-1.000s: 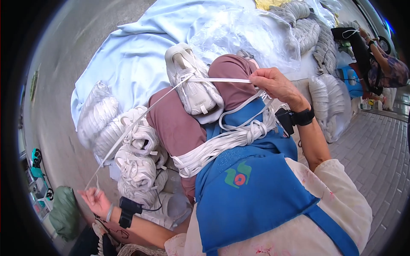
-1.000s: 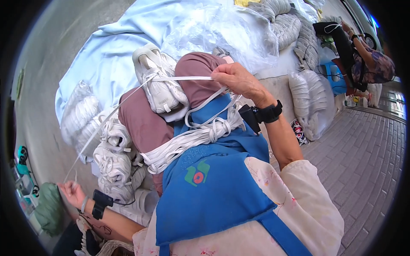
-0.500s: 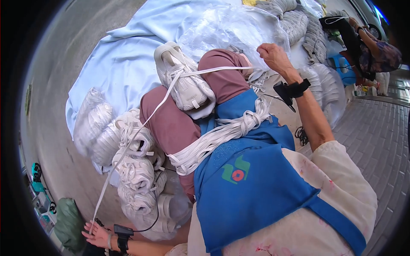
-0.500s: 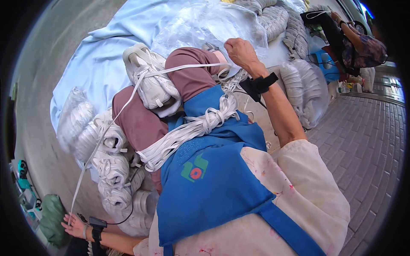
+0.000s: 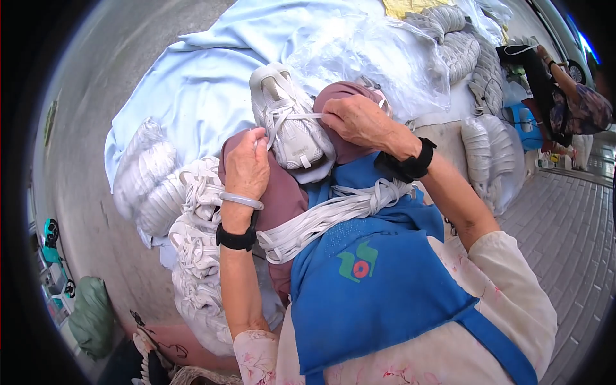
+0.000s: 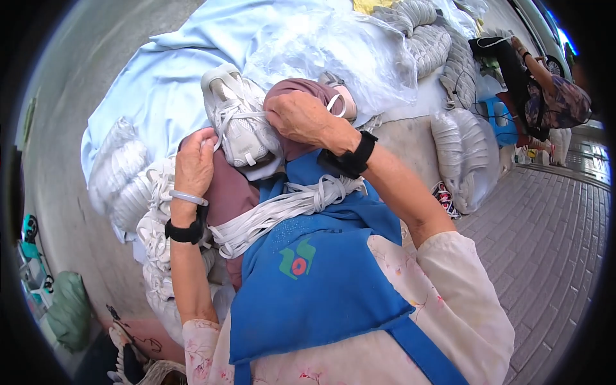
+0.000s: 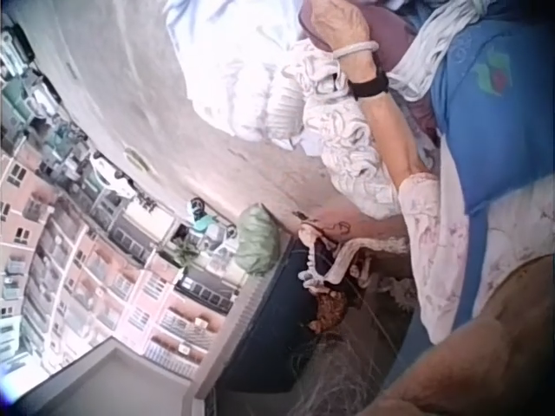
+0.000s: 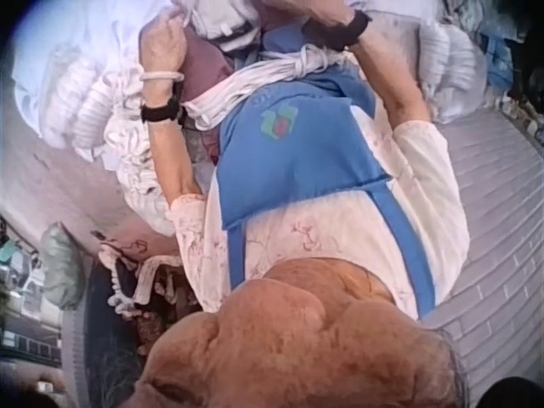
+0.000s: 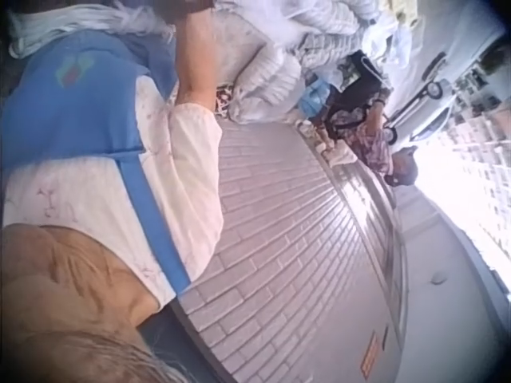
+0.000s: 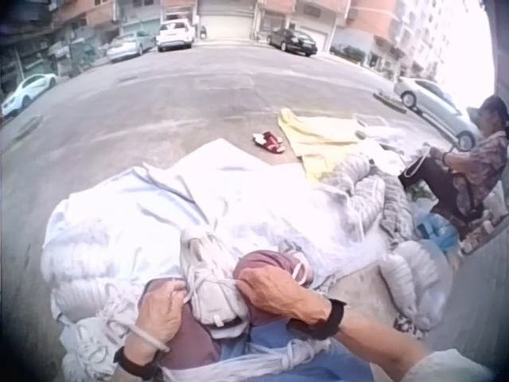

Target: Insert and tighten laces into a white athletic shoe upper.

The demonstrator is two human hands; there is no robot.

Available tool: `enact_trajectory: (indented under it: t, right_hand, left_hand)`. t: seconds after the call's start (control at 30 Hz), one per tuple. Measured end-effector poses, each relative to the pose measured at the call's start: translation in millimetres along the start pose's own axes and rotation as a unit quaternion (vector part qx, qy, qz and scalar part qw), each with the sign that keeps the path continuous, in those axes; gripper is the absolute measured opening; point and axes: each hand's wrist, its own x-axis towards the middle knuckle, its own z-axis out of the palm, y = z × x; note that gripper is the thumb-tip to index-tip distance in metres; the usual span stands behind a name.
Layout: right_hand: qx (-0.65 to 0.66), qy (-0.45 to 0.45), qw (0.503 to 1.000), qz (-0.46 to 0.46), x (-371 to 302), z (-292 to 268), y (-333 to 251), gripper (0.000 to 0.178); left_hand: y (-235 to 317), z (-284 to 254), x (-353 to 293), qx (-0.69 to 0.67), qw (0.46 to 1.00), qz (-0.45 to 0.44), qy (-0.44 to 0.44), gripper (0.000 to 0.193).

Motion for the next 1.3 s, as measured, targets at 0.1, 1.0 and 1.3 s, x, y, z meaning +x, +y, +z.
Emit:
enact_trajectory:
  t: [0.1, 1.0, 1.3]
  right_hand:
    - [0.068, 0.002, 0.997, 0.022, -5.5, -10.0, 5.6, 0.026]
    - [0.029, 0.034, 0.995, 0.091, 17.5, -16.7, 20.1, 0.025]
    - [0.181, 0.073, 0.976, 0.098, 4.2, -26.5, 13.1, 0.024]
  left_hand:
    - [9.9, -3.7, 12.8, 0.04, 0.998, -0.001, -0.048, 0.022]
    - [-11.7, -7.5, 20.7, 0.15, 0.972, 0.137, 0.115, 0.015]
    - [8.9, -7.4, -9.6, -0.228, 0.954, -0.195, -0.004, 0.022]
